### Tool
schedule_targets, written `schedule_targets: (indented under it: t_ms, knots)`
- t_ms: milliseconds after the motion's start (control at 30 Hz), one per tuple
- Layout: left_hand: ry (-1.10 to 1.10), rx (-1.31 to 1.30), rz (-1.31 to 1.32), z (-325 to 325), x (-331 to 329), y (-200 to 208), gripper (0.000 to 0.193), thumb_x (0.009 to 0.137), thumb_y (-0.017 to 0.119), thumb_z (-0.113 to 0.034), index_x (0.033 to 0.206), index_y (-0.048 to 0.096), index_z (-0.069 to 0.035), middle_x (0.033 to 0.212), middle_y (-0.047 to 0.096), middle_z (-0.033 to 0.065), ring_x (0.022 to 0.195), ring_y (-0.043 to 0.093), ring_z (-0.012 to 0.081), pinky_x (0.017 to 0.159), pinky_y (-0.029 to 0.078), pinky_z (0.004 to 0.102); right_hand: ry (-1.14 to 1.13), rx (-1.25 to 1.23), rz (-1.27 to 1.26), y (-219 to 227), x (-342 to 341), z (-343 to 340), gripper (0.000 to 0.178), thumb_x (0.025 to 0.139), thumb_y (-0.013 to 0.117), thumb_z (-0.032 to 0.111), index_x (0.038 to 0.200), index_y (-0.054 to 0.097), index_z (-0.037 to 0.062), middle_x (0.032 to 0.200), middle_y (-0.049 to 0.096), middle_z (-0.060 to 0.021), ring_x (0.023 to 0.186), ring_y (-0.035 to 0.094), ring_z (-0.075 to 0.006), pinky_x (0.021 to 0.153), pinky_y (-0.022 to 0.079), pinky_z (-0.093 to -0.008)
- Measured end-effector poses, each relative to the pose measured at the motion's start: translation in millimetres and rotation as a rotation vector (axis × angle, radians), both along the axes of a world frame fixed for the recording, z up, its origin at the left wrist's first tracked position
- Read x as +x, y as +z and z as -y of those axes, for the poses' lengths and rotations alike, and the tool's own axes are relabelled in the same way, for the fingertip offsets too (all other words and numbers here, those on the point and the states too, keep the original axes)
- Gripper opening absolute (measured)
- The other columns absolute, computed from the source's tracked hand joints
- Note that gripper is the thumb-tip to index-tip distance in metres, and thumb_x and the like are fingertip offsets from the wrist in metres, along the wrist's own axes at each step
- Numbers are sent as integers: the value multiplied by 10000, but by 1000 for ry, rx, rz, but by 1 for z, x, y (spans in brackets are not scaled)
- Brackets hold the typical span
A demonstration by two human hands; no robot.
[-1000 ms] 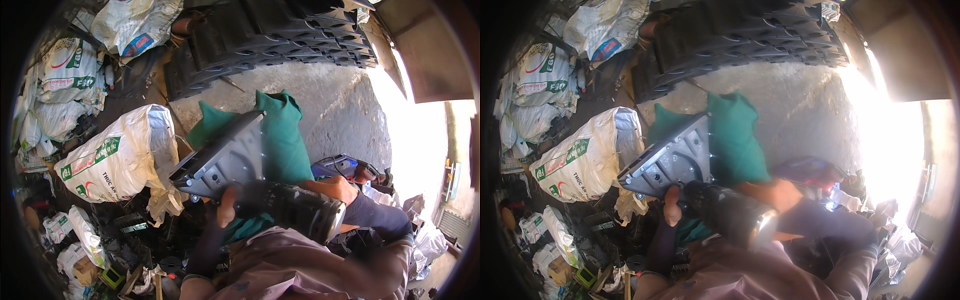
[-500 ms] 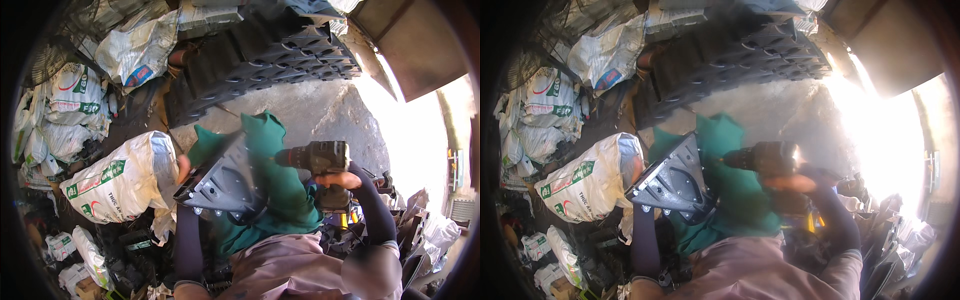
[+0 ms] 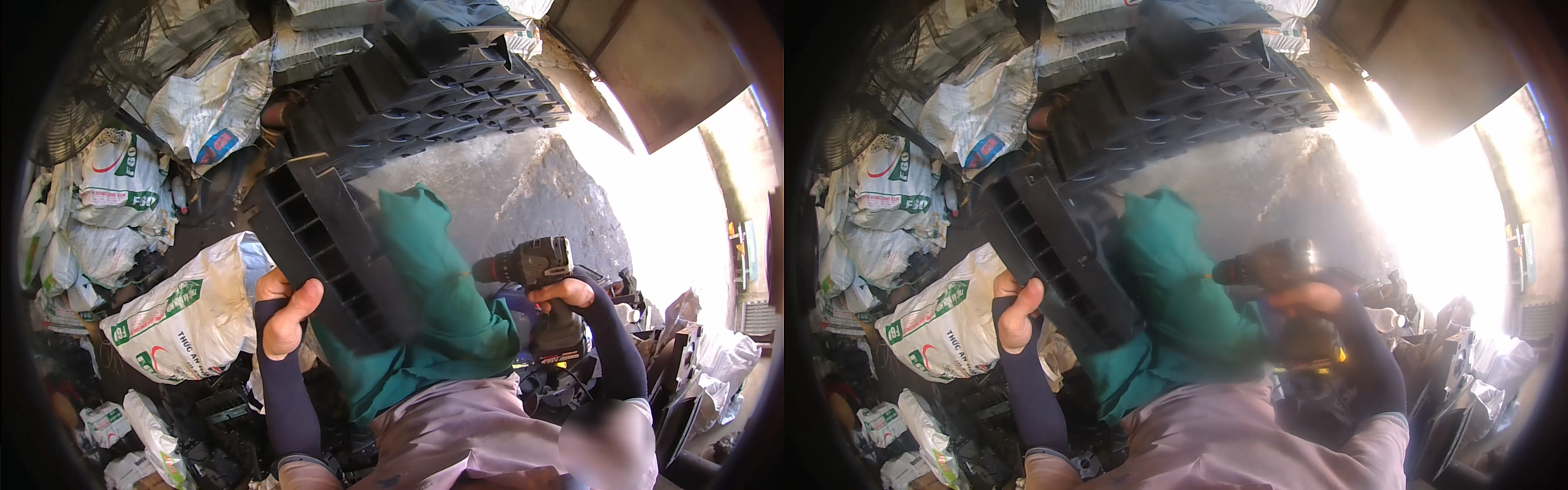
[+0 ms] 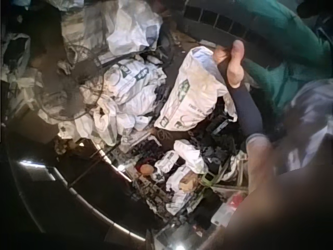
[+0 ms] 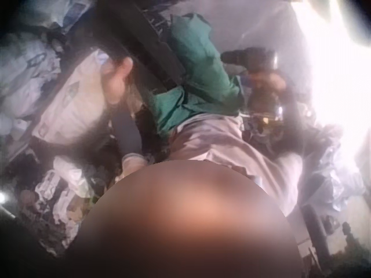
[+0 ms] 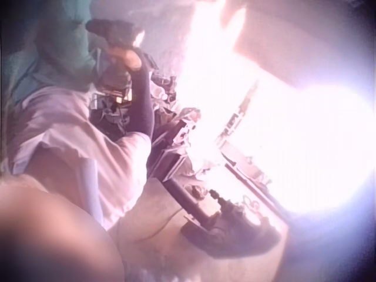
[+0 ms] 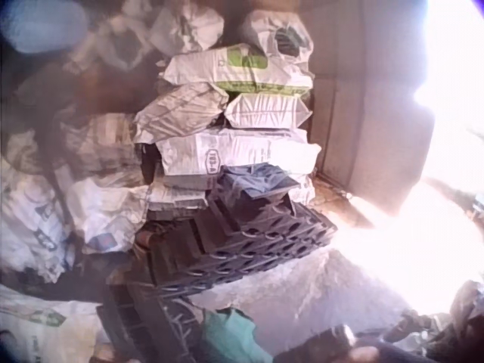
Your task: The person uses a cordless drill to deburr a black plastic part, then scrapes and sands the surface with a utility knife and sanding block. The person flips the part and continues sanding, then wipes the surface with a cloth.
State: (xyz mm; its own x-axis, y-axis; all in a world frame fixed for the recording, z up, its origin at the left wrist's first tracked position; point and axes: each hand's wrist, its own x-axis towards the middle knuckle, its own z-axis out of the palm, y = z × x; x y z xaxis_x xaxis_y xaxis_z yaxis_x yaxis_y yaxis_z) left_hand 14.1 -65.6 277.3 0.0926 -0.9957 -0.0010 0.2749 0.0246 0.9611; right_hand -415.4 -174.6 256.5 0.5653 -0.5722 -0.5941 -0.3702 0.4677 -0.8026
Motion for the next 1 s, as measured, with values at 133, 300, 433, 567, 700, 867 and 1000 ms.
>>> schedule_targets:
  t_ms: [133,300,433,567,700,867,1000]
  knots:
    - [19,101,404,-6,-12,-34,301,856,733,-254,1005,657,-4,957,669,39,864,600,130,797,461,281,99,-30,-42,11,9,6,247,817,635,65,1048,602,-16,824,628,-92,631,600,-150,579,489,-284]
    - [46,-209,1002,-22,-40,-87,168,744,772,-108,872,678,-55,803,647,60,667,658,245,607,516,332,300,-538,49,19,25,7,418,905,579,133,1294,532,-11,1123,610,-143,848,653,-191,721,521,-300]
    - [122,-191,1035,-28,-47,-99,153,689,711,-31,825,654,-70,799,629,72,650,649,282,573,514,358,214,-567,-299,19,42,5,349,854,644,145,1180,604,30,1044,641,-97,900,608,-152,760,506,-294]
    - [166,-238,1035,-28,-41,-102,142,699,688,-26,828,651,-70,777,617,70,629,641,282,561,511,356,165,-344,-224,30,53,9,334,856,650,141,1170,608,33,1059,650,-92,888,603,-139,750,503,-291]
    - [221,-326,1145,-33,-39,-108,116,717,661,-39,825,655,-81,738,586,73,580,609,280,521,487,363,168,-133,160,34,63,11,436,874,637,80,1280,488,28,1208,570,-114,979,597,-171,832,510,-320]
    - [337,47,665,-56,-26,-125,113,797,656,-54,907,631,-58,705,565,19,566,557,178,536,446,281,74,-25,324,17,64,14,409,787,729,90,1170,601,28,996,677,-92,704,599,-101,617,509,-253]
    - [780,452,-587,-77,16,-152,122,874,517,52,965,587,12,827,596,59,751,552,130,653,442,246,39,70,298,5,65,24,435,759,728,87,1164,588,13,970,676,-119,657,603,-129,603,516,-281]
